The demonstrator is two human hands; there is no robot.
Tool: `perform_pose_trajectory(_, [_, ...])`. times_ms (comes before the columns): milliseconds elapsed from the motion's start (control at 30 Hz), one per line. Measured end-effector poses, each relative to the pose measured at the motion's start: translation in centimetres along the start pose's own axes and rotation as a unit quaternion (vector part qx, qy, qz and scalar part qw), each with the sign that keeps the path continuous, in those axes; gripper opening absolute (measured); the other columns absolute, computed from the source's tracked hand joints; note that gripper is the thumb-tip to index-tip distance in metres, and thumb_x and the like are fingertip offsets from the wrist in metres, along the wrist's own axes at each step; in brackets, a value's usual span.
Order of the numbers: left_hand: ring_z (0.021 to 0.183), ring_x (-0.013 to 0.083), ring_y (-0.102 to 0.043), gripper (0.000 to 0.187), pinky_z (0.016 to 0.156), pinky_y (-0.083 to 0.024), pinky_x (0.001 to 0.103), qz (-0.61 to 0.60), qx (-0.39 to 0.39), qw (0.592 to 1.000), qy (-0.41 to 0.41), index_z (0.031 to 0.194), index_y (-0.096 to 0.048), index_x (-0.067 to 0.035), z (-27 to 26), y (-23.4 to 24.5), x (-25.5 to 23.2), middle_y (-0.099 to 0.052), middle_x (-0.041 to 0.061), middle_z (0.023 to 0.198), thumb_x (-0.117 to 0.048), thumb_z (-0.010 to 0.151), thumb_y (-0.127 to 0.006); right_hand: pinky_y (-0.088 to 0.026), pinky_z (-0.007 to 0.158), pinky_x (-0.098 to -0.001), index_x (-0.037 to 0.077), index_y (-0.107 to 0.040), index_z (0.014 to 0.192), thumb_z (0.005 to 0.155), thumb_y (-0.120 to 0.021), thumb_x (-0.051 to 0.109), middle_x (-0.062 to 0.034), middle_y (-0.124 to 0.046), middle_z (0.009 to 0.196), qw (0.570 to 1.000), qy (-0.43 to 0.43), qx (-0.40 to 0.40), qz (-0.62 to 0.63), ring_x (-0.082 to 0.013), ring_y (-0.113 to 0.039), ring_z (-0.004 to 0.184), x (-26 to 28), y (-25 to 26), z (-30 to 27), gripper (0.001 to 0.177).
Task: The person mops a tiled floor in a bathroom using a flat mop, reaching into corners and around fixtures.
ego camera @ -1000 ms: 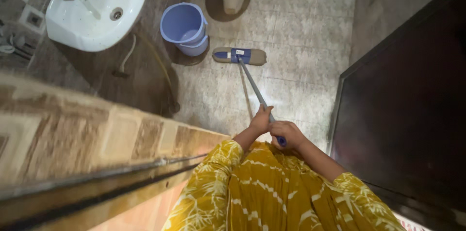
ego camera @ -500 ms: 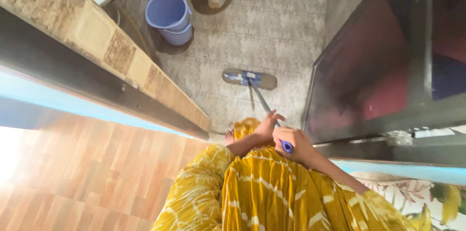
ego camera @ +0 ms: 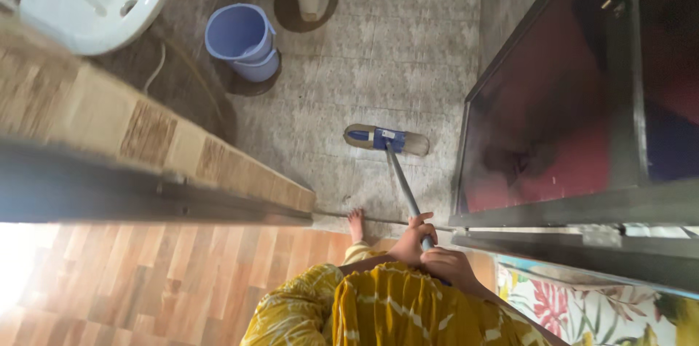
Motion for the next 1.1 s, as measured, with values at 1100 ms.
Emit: perform_pose_trajectory(1100, [0.115, 0.0345, -0.066, 0.038, 0.096, -0.054, 0.041, 0.136, 0.210, 0.968, -0.011, 0.119, -0.070, -0.014, 9.0, 10.4, -0.9, -0.070, 0.013, 0.120, -0.005, 0.082, -0.066, -0.053, 0.061, -0.0456, 0.009, -0.063, 0.073, 0.068, -0.067, 0.016, -0.0119, -0.064, 0.081, 0.989, -0.108, 0.065, -0.079, -0.0350, -0.064, 0.074, -3.5, -0.9, 13.3, 0.010])
Point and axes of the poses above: each hand's wrist, its own z-axis towards the middle knuckle, its own y-axis out of the back of the hand, x = y × z, the point moved 10 cm from there along z, towards the middle knuckle
